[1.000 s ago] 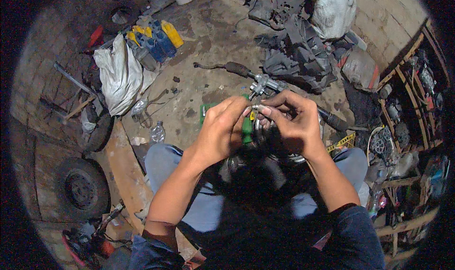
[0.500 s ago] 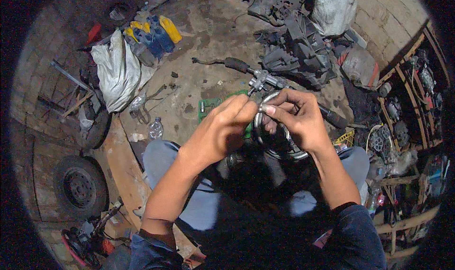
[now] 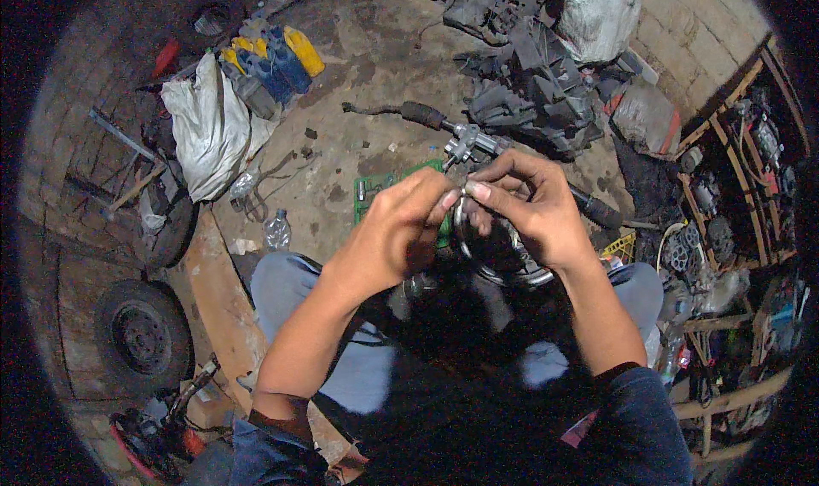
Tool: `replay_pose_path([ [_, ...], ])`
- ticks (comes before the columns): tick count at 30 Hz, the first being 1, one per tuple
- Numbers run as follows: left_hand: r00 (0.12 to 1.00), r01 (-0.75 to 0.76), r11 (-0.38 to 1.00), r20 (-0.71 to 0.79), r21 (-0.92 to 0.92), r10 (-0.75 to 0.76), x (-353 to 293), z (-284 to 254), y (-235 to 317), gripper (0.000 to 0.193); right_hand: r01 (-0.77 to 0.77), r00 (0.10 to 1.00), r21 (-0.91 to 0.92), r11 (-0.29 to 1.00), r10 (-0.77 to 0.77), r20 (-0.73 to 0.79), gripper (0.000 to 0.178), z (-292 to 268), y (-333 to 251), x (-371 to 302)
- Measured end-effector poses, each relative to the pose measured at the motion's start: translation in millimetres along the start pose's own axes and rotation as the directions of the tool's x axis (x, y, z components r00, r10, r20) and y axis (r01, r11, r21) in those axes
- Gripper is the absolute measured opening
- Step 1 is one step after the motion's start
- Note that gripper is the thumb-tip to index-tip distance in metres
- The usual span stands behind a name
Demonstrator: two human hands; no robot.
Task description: The person sits on the floor in a cluttered workshop and assembles a mechanical component, likely a starter motor, onto a metal wheel rim. They use a socket wrench to tighten bolts and repeatedly attach and detach the motor housing to align it with the rim.
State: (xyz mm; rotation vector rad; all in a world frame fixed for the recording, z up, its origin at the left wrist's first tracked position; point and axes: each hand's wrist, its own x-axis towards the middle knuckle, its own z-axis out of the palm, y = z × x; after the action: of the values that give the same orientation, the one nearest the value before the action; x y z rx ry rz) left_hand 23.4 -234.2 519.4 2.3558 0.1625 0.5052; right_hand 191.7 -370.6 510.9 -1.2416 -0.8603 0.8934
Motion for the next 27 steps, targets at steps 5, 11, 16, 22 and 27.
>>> replay_pose_path([
  [5, 0.974, 0.071, 0.986, -0.204, -0.149, -0.101, 8.4, 3.1, -12.7, 0.026, 0.197, 0.968, -0.192, 0.961, -0.222, -0.120, 0.020, 3.3, -7.4, 10.7],
  [11, 0.900, 0.297, 0.554, 0.035, -0.777, -0.434, 22.6, -7.3, -8.9, 0.028, 0.127, 0.980, -0.107, 0.986, -0.142, -0.143, 0.019, -9.8, -13.8, 17.2],
  [16, 0.871, 0.335, 0.347, 0.148, -0.876, -0.468, 26.0, 5.8, -6.6, 0.029, 0.079, 0.986, -0.124, 0.989, -0.096, -0.137, 0.024, -10.5, -20.1, 13.4],
  [22, 0.914, 0.360, 0.429, 0.221, -0.829, -0.340, 25.6, 35.5, 0.8, 0.030, 0.109, 0.947, 0.241, 0.964, -0.027, -0.319, 0.035, -33.7, 9.1, -43.6],
  [27, 0.964, 0.248, 0.587, 0.137, -0.771, -0.228, 26.6, 52.7, 27.2, 0.023, 0.088, 0.946, 0.545, 0.834, 0.102, -0.308, 0.028, -34.0, 9.2, -66.0],
])
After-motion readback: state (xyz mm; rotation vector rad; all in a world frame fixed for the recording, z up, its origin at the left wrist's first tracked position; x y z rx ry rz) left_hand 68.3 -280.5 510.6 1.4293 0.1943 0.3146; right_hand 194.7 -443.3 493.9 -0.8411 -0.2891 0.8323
